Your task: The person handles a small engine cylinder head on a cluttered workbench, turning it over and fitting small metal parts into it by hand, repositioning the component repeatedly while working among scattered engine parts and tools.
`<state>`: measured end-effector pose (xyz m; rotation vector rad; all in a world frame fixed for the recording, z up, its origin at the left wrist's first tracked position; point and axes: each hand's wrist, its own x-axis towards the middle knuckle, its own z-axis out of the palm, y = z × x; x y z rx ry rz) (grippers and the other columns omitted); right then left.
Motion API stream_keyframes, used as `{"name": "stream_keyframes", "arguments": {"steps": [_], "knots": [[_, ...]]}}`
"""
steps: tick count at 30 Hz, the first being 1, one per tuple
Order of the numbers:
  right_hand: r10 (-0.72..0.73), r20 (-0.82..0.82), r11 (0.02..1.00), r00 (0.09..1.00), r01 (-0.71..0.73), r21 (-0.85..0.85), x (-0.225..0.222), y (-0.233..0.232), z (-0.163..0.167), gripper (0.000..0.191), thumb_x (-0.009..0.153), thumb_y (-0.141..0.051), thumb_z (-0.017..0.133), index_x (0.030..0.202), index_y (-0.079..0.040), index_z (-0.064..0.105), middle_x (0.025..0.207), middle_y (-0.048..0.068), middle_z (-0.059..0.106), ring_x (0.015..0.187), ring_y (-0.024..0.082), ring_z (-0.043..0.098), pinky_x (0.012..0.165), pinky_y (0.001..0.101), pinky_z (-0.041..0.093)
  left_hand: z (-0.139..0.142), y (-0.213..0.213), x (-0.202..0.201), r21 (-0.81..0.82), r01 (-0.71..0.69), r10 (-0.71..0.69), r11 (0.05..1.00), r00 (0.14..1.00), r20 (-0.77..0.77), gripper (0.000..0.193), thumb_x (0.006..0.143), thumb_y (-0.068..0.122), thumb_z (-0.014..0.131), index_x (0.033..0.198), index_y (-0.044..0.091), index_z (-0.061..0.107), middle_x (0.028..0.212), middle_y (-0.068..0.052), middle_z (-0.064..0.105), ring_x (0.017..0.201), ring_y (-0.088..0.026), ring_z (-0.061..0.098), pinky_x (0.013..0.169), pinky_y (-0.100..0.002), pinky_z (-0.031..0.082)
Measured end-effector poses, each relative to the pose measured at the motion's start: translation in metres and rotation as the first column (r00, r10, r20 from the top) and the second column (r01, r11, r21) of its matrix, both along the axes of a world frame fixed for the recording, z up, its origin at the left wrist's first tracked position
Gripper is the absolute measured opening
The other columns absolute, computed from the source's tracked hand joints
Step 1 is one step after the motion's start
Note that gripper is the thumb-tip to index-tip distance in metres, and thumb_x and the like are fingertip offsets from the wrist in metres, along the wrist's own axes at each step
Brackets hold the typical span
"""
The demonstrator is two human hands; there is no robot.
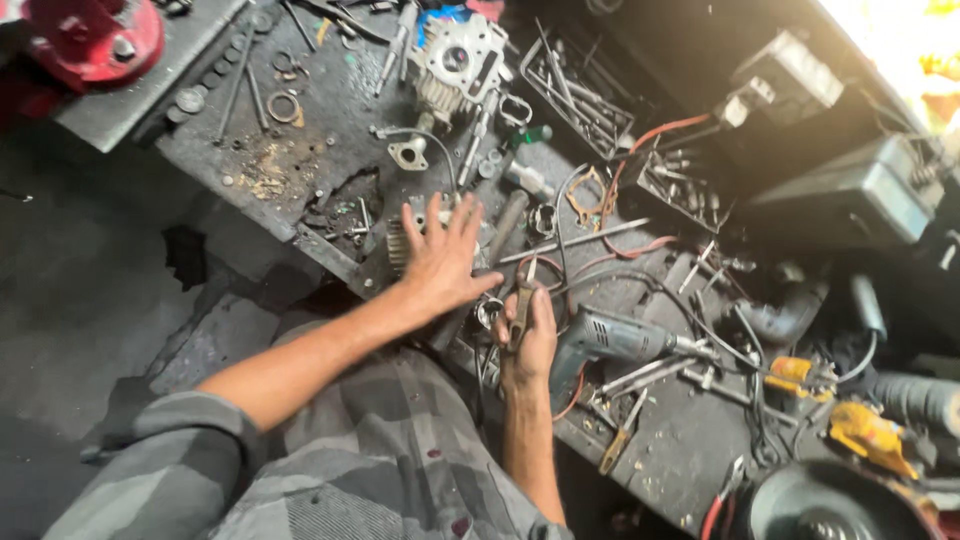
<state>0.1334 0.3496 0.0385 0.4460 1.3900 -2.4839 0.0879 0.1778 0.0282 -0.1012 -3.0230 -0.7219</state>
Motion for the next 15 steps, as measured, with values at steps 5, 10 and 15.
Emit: {"name": "stream_keyframes", "arguments": {"steps": [5,10,15], "knots": [[0.022,0.021,0.99,1.0,-0.019,-0.137,0.01,0.013,-0.012,0.039,0.111,-0.037,0.038,0.128,-0.006,0.057,0.08,0.003,0.052,0.055,0.012,0.045,0.05,0.0265,0.036,-0.004,0.001,0.008,-0.075,0.039,-0.046,0.996,0.994,-0.094,0.103,0.078,0.047,0.082,0.156,0.0,0.035,0.161,-0.017,0.034,0.147,-0.056,0.019,0.109,-0.085,0.002],[-0.067,0.003,0.982,0.998,0.067,-0.178,0.006,0.012,-0.01,0.042,0.108,-0.044,0.04,0.124,-0.007,0.054,0.095,0.006,0.057,0.065,0.015,0.051,0.056,0.0313,0.041,0.024,-0.053,-0.004,-0.134,0.581,-0.55,0.803,0.808,0.213,0.108,0.061,0.022,0.093,0.154,0.022,0.038,0.166,-0.007,0.024,0.154,-0.047,0.007,0.117,-0.077,0.0],[-0.093,-0.02,0.993,0.995,0.094,0.065,-0.007,-0.009,-0.001,0.033,0.106,-0.032,0.047,0.126,-0.007,0.055,0.101,0.003,0.059,0.073,0.014,0.056,0.061,0.0298,0.045,0.055,-0.112,-0.01,-0.036,0.813,-0.768,0.581,0.563,0.305,0.102,0.059,0.01,0.091,0.149,0.028,0.047,0.17,-0.005,0.019,0.157,-0.038,0.004,0.122,-0.068,0.005]]}}
